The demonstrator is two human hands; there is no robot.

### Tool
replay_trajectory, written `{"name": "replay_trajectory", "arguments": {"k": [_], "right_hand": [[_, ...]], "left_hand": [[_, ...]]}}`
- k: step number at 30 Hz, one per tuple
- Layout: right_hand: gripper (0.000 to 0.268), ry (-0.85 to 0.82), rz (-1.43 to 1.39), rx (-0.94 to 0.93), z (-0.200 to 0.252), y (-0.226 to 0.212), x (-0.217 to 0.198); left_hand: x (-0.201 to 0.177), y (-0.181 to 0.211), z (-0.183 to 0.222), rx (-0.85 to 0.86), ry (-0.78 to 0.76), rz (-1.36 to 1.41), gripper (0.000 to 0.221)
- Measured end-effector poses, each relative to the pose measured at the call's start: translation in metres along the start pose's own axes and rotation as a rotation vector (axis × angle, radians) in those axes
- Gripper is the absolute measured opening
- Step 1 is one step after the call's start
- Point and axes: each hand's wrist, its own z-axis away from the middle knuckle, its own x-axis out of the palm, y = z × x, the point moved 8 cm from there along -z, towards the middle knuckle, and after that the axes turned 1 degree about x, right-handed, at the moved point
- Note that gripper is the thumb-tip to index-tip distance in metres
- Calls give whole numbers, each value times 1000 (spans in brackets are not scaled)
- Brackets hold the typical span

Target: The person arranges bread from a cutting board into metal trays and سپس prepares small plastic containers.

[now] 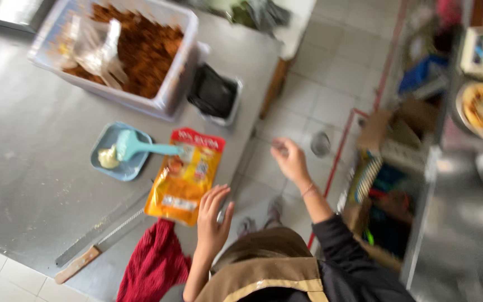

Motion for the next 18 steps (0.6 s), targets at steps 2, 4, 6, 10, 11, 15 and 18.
{"name": "replay_trajectory", "arguments": {"k": [2,4,6,10,11,15,18], "right_hand": [[29,39,-8,-164,-88,-13,0],[27,50,-19,-279,-180,-18,11],[28,10,48,-350,-273,-18,37],[29,103,395,-783,-406,-38,107],[29,84,386,-810,-432,-36,122],[24,-124,537,-552,-496,-16,170],[29,-163,295,-368,-528,-6,161]], "left_hand": [[5,-18,-11,-162,73,-55,32],[15,-32,-25,-239,144,-68,30],[29,-40,-40,-313,217,-82,28],[62,-32,-79,-357,342,-100,28],[71,-31,-86,-382,359,-90,29],[84,-25,-97,-450,411,-103,30],[81,-26,-91,-522,448,-104,33]]}}
